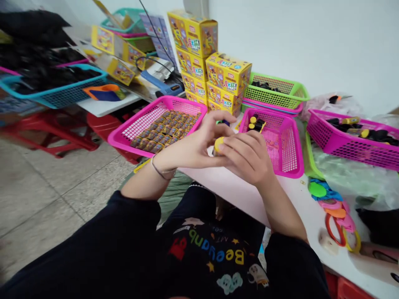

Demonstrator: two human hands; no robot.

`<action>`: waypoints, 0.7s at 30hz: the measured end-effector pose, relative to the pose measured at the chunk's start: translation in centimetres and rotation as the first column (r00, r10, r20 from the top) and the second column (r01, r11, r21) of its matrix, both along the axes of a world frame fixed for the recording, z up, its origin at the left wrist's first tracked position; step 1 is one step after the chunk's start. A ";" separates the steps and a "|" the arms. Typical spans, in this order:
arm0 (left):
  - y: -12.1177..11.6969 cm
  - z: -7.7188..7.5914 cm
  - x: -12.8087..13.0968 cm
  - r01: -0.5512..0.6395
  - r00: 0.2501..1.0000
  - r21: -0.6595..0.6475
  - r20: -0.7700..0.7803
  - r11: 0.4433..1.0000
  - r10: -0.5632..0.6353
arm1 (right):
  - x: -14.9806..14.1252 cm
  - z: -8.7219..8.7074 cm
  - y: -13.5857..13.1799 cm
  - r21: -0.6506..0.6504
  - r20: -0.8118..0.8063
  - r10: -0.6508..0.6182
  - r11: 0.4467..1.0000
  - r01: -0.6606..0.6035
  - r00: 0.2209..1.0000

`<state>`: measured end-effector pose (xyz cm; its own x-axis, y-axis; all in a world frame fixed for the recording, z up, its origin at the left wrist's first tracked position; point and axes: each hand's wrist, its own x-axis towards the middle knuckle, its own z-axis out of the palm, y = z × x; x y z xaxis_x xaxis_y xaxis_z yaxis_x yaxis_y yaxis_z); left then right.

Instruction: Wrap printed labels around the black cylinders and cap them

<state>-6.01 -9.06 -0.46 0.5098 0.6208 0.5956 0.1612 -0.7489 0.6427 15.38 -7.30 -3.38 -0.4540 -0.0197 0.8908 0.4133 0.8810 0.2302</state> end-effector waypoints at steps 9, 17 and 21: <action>11.5 1.1 -12.2 -0.660 0.648 0.052 -0.465 0.750 0.603 | 5.8 5.0 0.6 -0.253 -0.212 -0.254 0.947 0.198 0.944; 22.4 -3.8 -15.0 -0.742 0.325 0.063 -0.837 0.667 0.441 | 4.2 1.8 12.7 -0.745 0.538 -0.401 0.185 0.641 0.741; 23.0 -5.2 -14.9 -0.739 0.255 0.058 -0.898 0.671 0.358 | 1.5 -4.3 14.9 -0.643 0.741 -0.227 0.029 0.766 0.631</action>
